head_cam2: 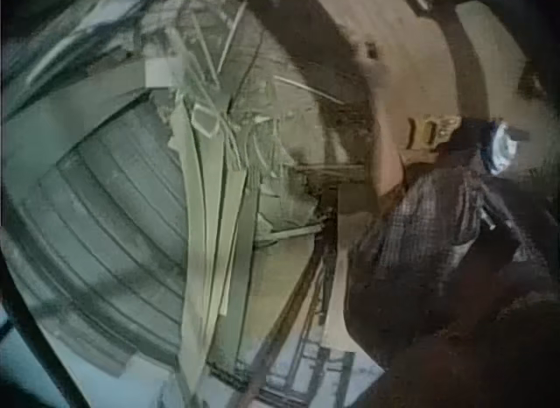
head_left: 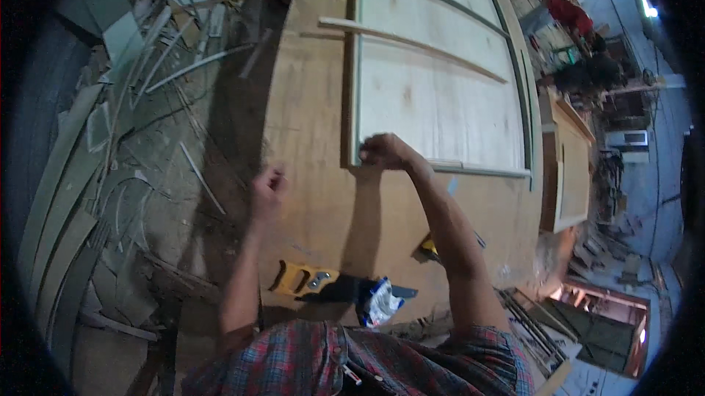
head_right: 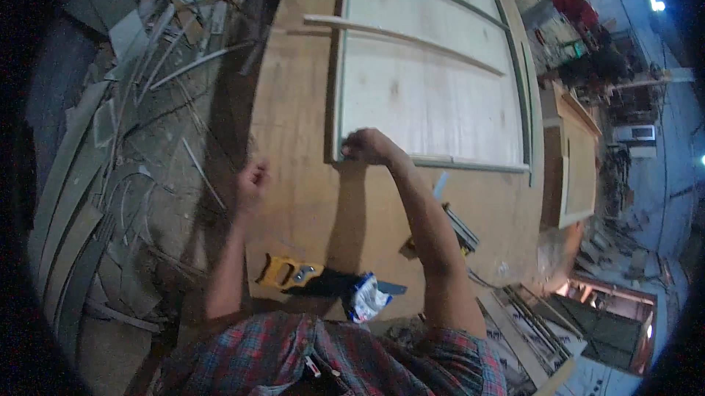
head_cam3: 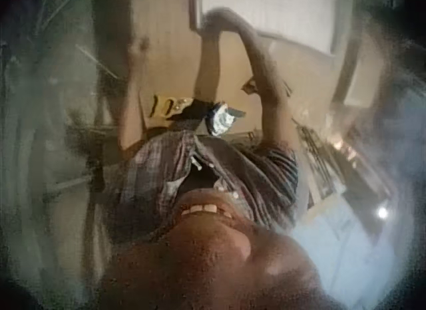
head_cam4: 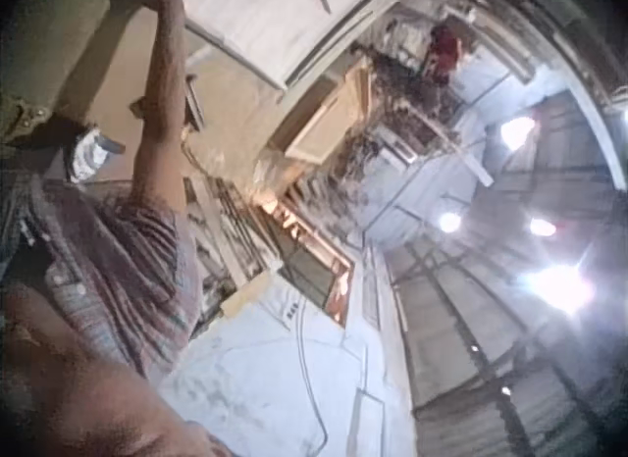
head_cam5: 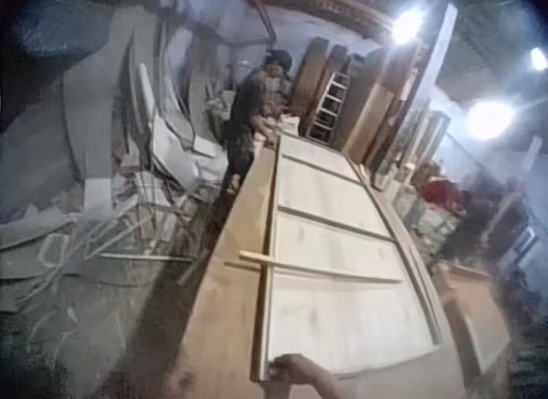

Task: The person aligns wooden strips along the border of a wooden frame by hand and secures them into place using a pneumatic nail gun.

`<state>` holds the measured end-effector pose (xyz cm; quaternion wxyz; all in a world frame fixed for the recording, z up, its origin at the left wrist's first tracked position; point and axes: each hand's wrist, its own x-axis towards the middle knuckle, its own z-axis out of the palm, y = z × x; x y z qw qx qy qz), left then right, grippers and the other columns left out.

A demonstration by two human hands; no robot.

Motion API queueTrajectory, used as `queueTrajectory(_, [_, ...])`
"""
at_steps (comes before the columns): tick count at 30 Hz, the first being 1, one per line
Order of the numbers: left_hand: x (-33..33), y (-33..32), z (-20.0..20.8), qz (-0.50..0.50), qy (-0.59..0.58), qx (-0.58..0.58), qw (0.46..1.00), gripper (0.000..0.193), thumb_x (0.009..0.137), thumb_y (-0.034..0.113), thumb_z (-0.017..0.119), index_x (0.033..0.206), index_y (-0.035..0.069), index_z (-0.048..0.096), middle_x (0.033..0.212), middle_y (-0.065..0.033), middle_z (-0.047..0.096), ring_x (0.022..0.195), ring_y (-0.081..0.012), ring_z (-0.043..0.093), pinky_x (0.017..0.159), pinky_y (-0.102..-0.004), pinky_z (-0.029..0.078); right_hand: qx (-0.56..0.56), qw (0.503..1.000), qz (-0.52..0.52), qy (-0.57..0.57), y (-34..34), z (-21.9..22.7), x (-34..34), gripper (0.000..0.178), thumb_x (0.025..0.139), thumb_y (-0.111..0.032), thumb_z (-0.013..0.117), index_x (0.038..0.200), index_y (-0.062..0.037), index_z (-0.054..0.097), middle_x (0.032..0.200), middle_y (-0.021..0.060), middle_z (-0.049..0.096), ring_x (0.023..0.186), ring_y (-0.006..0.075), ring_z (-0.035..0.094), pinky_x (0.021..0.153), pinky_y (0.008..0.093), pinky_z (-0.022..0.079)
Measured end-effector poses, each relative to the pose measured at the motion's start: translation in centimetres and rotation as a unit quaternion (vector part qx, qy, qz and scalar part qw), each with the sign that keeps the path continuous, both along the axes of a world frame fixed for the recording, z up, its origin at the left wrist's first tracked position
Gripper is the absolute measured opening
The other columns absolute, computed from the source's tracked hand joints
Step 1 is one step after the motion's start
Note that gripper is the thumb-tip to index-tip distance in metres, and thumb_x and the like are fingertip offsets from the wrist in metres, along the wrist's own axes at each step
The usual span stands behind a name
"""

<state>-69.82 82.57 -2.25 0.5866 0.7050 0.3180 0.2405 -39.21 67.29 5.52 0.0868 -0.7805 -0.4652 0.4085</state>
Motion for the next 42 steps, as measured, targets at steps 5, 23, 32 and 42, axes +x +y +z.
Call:
queueTrajectory(5, [-1.2,-0.6,-0.7,-0.006,0.068,0.27,0.96,0.012,0.09,0.014,0.062,0.092,0.004,0.065,0.082,-0.011,0.065,0.074,-0.0255,0.064,0.068,-0.0353,0.05,0.122,0.991,0.003,0.061,-0.4,-3.0,-0.7,0.031,0.085,-0.03,0.07,0.102,-0.0038,0.072,0.101,0.0169,0.072,0.09,0.03,0.069,0.082,0.0417,0.054])
queueTrajectory(23, [0.5,-1.1,-0.3,0.064,0.022,0.226,0.972,0.007,0.081,0.015,0.066,0.084,0.009,0.063,0.072,-0.0078,0.063,0.066,-0.027,0.062,0.063,-0.0396,0.048,0.158,0.967,-0.148,-0.138,-2.6,-2.8,-6.4,0.031,0.088,-0.033,0.069,0.104,-0.0067,0.073,0.1,0.0146,0.069,0.099,0.0346,0.065,0.086,0.0439,0.05])
queueTrajectory(32, [-1.1,0.3,-2.2,0.017,-0.156,0.13,0.979,0.017,0.08,0.012,0.067,0.089,0.0,0.061,0.081,-0.013,0.056,0.072,-0.0259,0.054,0.068,-0.0366,0.045,0.272,0.902,-0.14,-0.306,-3.4,-2.5,-21.2,0.058,0.084,-0.014,0.067,0.138,-0.0125,0.048,0.13,0.0195,0.053,0.124,0.0362,0.049,0.105,0.0498,0.035])
queueTrajectory(42, [-33.3,9.6,30.0,-0.083,-0.415,0.107,0.9,0.096,0.076,0.07,0.069,0.136,-0.002,0.049,0.119,-0.0117,0.061,0.109,-0.0193,0.058,0.097,-0.0334,0.04,0.301,0.905,0.014,-0.299,0.1,-6.1,-38.7,0.052,0.086,-0.017,0.068,0.133,-0.0039,0.052,0.119,0.0219,0.06,0.098,0.0352,0.062,0.088,0.0439,0.051])
